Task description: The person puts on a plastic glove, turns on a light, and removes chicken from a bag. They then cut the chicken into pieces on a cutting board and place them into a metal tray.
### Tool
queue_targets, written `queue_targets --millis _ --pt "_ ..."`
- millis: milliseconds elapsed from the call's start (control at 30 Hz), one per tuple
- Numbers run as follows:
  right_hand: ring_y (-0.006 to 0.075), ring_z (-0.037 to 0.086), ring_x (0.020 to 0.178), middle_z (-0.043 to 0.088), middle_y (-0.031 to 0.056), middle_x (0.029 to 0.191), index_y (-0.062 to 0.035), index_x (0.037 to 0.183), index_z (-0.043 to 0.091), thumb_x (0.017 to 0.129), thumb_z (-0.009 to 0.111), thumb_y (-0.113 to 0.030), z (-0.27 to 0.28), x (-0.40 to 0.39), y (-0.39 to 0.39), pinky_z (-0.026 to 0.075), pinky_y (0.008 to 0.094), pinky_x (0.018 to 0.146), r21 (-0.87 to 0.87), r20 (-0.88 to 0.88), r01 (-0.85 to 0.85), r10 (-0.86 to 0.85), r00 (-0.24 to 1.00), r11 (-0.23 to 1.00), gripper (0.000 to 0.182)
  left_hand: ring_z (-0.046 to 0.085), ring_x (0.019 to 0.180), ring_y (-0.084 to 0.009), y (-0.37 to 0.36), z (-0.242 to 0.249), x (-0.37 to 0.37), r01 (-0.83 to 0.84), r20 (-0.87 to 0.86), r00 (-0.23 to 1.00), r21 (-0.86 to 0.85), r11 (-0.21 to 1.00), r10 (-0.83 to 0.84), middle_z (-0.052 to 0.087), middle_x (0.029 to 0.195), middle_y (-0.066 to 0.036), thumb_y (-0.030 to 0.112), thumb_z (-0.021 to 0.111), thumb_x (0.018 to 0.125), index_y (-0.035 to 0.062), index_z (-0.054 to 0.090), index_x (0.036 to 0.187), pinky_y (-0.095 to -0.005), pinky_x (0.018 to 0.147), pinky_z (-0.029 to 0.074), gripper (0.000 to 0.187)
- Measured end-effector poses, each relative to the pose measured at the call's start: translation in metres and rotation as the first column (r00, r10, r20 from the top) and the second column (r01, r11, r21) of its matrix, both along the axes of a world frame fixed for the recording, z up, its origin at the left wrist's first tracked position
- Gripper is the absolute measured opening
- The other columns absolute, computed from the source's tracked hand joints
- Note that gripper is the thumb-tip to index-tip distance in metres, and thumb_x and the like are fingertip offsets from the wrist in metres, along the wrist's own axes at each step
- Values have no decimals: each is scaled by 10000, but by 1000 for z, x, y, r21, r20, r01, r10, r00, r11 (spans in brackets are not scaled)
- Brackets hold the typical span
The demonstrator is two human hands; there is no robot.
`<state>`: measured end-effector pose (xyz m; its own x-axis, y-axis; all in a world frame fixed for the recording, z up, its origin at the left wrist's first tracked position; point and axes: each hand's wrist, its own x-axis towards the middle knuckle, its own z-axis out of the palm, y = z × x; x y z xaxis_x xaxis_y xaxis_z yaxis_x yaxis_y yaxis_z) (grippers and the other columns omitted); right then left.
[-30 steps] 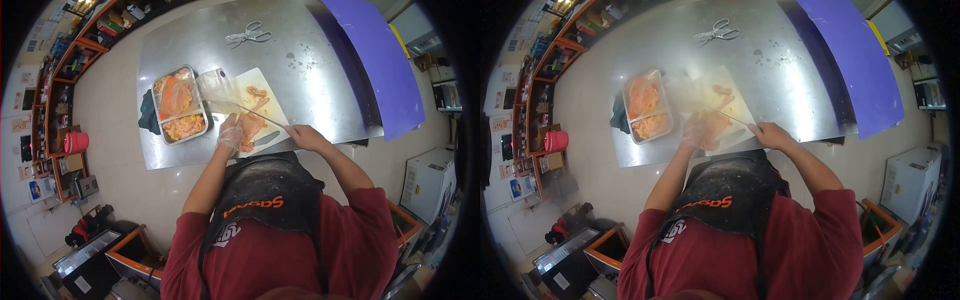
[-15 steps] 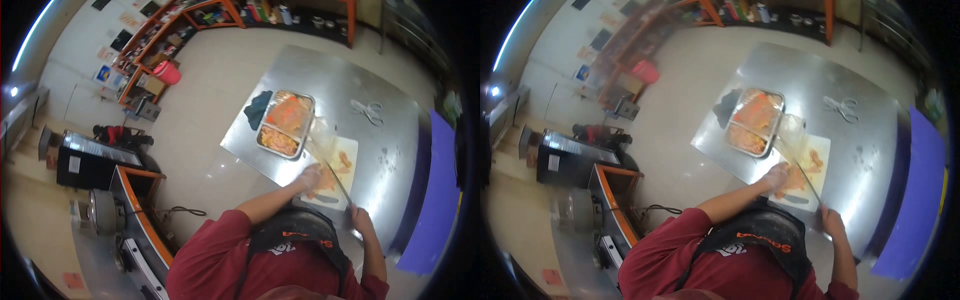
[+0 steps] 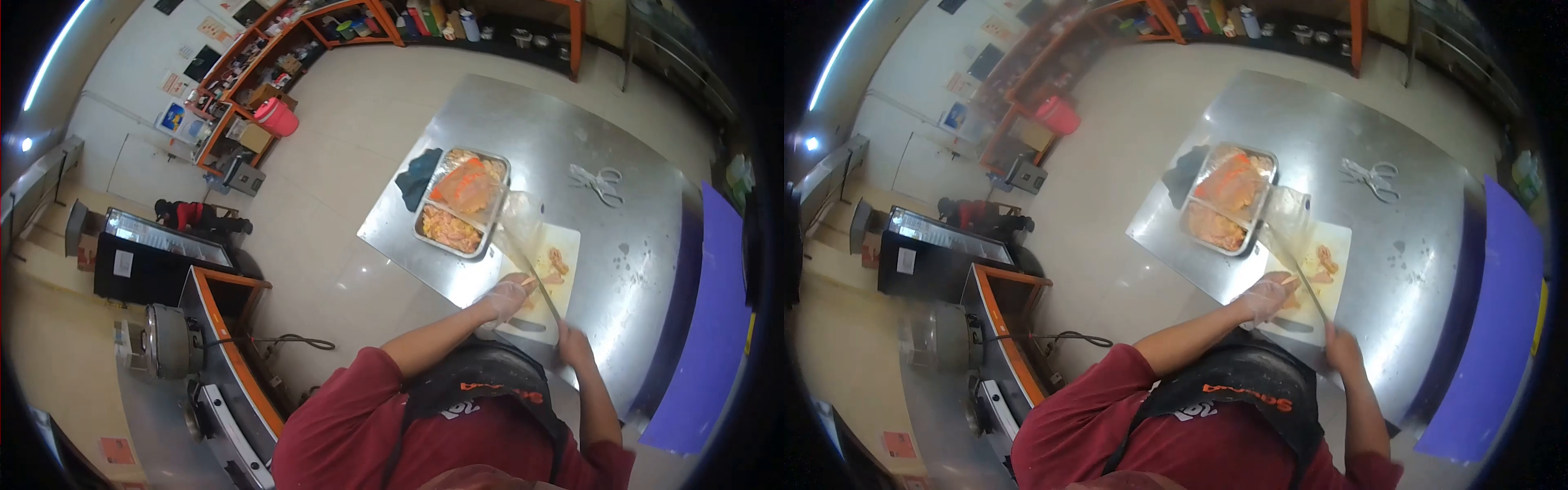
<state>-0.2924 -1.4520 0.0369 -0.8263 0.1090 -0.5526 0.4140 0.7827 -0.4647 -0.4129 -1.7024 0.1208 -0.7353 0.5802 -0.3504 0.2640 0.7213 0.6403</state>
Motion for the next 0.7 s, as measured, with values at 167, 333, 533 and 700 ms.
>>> queue_targets --millis 167,333,533,700 --pt "494 653 1019 691 322 995 48 1061 704 1054 330 -587 43 -43 -28 498 526 940 -43 66 -10 13 998 999 737 605 978 -406 -4 15 -9 235 -333 925 123 964 -183 597 1020 -208 148 783 571 4 584 1091 -445 872 515 575" --pt "437 679 1001 714 272 1028 -19 1038 734 1019 410 -630 73 -15 -2 517 512 904 53 38 45 -47 998 998 692 631 839 -248 24 72 -6 -191 167 973 190 963 159 632 933 -106 309 621 943 51 616 1105 -362 738 532 304" --pt "437 678 1035 710 281 1056 7 1069 720 1019 392 -645 95 -36 1 509 492 937 -82 -16 272 -274 962 959 731 663 828 -185 37 12 -4 -546 567 793 500 673 222 686 960 -74 440 547 1049 70 625 1159 -316 713 547 394" --pt "363 696 952 716 247 961 62 1120 694 1027 375 -666 87 16 0 522 424 890 -189 36 385 -386 922 903 800 683 889 -335 -8 -131 -29 -107 -419 898 91 990 136 708 979 -164 448 582 1011 68 636 1158 -403 837 551 411"
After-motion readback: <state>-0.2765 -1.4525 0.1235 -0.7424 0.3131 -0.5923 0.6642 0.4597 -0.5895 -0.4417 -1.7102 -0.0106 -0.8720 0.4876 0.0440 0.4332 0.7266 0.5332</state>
